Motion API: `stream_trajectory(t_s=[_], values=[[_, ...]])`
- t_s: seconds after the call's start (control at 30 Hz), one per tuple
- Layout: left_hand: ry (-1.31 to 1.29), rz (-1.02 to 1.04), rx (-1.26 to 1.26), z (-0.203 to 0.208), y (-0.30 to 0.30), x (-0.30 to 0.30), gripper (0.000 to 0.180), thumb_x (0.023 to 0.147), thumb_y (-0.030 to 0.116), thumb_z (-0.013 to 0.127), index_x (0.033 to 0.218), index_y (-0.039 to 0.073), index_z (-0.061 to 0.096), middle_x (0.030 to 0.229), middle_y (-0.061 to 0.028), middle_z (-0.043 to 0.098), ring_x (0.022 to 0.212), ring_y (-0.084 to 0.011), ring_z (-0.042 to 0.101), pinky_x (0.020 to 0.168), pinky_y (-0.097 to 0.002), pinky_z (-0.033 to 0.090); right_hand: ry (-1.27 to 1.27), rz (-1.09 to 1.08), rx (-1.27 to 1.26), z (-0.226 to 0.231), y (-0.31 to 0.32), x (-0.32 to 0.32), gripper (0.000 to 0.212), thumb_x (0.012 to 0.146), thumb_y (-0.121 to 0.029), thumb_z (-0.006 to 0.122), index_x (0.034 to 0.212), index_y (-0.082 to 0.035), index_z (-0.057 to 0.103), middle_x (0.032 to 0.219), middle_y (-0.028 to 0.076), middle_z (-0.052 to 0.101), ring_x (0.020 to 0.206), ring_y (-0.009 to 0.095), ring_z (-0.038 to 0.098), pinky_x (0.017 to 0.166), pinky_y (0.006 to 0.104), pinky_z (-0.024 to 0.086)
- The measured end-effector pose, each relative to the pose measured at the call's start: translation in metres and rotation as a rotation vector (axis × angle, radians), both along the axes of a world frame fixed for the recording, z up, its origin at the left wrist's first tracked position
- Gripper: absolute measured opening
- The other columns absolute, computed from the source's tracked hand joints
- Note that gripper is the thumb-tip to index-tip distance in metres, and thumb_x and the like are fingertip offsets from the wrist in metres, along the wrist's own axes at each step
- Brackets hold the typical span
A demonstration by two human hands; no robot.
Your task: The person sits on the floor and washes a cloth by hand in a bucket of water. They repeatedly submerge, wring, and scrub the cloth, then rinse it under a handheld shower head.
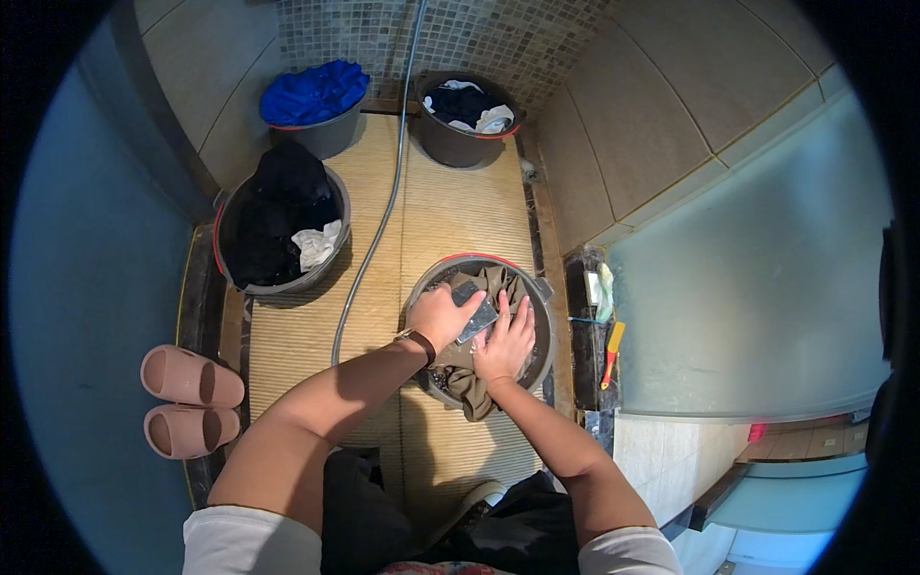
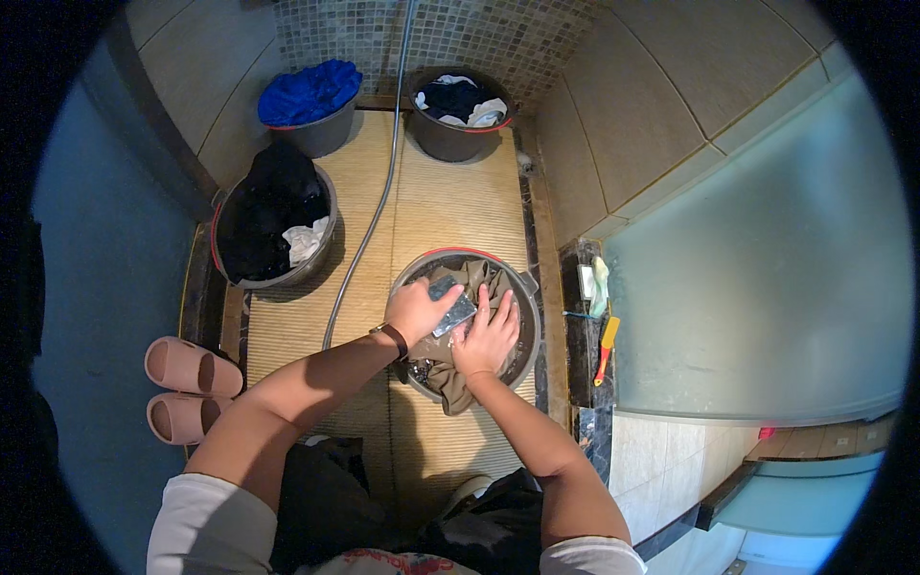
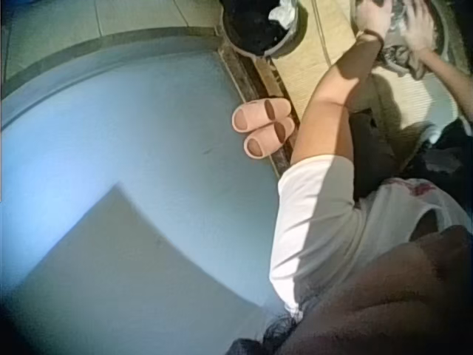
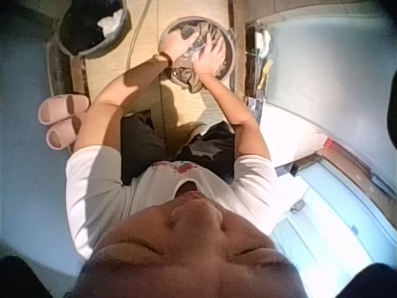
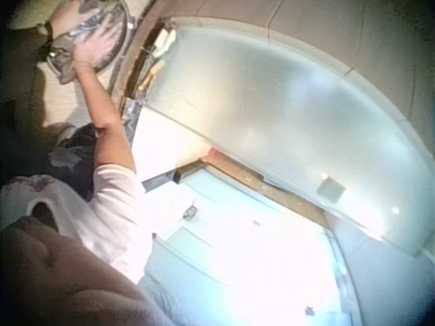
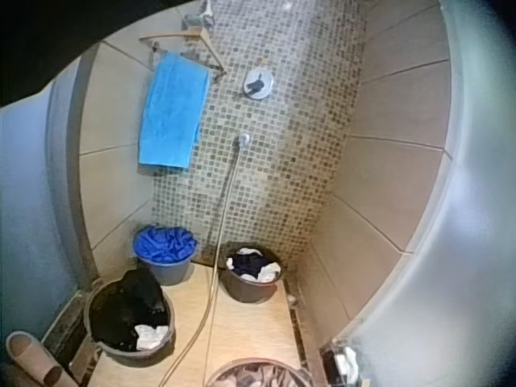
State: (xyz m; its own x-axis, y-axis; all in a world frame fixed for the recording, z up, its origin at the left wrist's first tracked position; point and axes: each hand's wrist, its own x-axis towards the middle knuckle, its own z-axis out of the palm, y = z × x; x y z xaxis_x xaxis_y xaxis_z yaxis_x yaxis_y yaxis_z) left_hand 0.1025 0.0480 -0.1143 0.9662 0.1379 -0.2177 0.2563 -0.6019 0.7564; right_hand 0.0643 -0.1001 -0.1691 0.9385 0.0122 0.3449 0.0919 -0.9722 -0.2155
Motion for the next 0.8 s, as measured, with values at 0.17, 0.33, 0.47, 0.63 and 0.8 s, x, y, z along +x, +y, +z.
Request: stream_trajectory(t_s=[0.17, 0.33, 0.47, 0.63, 0.8], values=[[0.018, -0.01, -0.002, -0.0007, 0.0023, 0.001, 0.07, 0.083, 0.059, 0.062, 0.096, -0.009, 0.067, 0.085, -0.0302, 0.067, 0.085, -0.0419, 0.068, 0.078, -0.0447, 0.054, 0.003, -0.002, -0.002, -0.001, 0.0001, 0.001, 0.075, 0.081, -0.038, 0.054, 0.151, -0.02, 0.033, 0.154, 0.024, 0.025, 0.135, 0.045, 0.031, 0.11, 0.0563, 0.024], [0.036, -0.016, 0.004, 0.0004, 0.0017, 0.0013, 0.071, 0.084, 0.059, 0.062, 0.098, -0.01, 0.067, 0.086, -0.03, 0.068, 0.086, -0.0415, 0.068, 0.079, -0.0442, 0.054, 0.01, -0.005, -0.009, -0.0006, -0.0006, 0.0002, 0.075, 0.082, -0.042, 0.053, 0.151, -0.02, 0.032, 0.154, 0.024, 0.025, 0.135, 0.045, 0.03, 0.11, 0.0563, 0.023], [0.018, -0.013, 0.015, -0.0008, 0.0018, 0.0013, 0.07, 0.084, 0.059, 0.061, 0.097, -0.01, 0.067, 0.085, -0.03, 0.068, 0.085, -0.0415, 0.068, 0.078, -0.0441, 0.054, 0.02, -0.004, -0.007, -0.0023, -0.0014, 0.0006, 0.075, 0.083, -0.046, 0.052, 0.151, -0.021, 0.032, 0.155, 0.024, 0.024, 0.135, 0.045, 0.03, 0.11, 0.0563, 0.023], [0.008, -0.014, 0.017, -0.0022, 0.0023, 0.0012, 0.07, 0.083, 0.06, 0.061, 0.094, -0.009, 0.067, 0.083, -0.0299, 0.067, 0.082, -0.0416, 0.068, 0.076, -0.0451, 0.054, 0.029, -0.006, -0.02, -0.0069, -0.0033, 0.002, 0.076, 0.083, -0.049, 0.052, 0.151, -0.021, 0.032, 0.155, 0.023, 0.024, 0.135, 0.045, 0.029, 0.11, 0.0564, 0.023], [0.007, -0.012, 0.02, 0.0006, 0.0018, 0.0004, 0.07, 0.083, 0.059, 0.061, 0.094, -0.01, 0.067, 0.081, -0.0296, 0.067, 0.081, -0.0416, 0.068, 0.075, -0.0453, 0.054, 0.021, -0.001, -0.011, -0.0062, -0.0039, 0.0007, 0.077, 0.083, -0.049, 0.053, 0.151, -0.02, 0.031, 0.155, 0.023, 0.023, 0.135, 0.045, 0.03, 0.11, 0.0566, 0.023]])
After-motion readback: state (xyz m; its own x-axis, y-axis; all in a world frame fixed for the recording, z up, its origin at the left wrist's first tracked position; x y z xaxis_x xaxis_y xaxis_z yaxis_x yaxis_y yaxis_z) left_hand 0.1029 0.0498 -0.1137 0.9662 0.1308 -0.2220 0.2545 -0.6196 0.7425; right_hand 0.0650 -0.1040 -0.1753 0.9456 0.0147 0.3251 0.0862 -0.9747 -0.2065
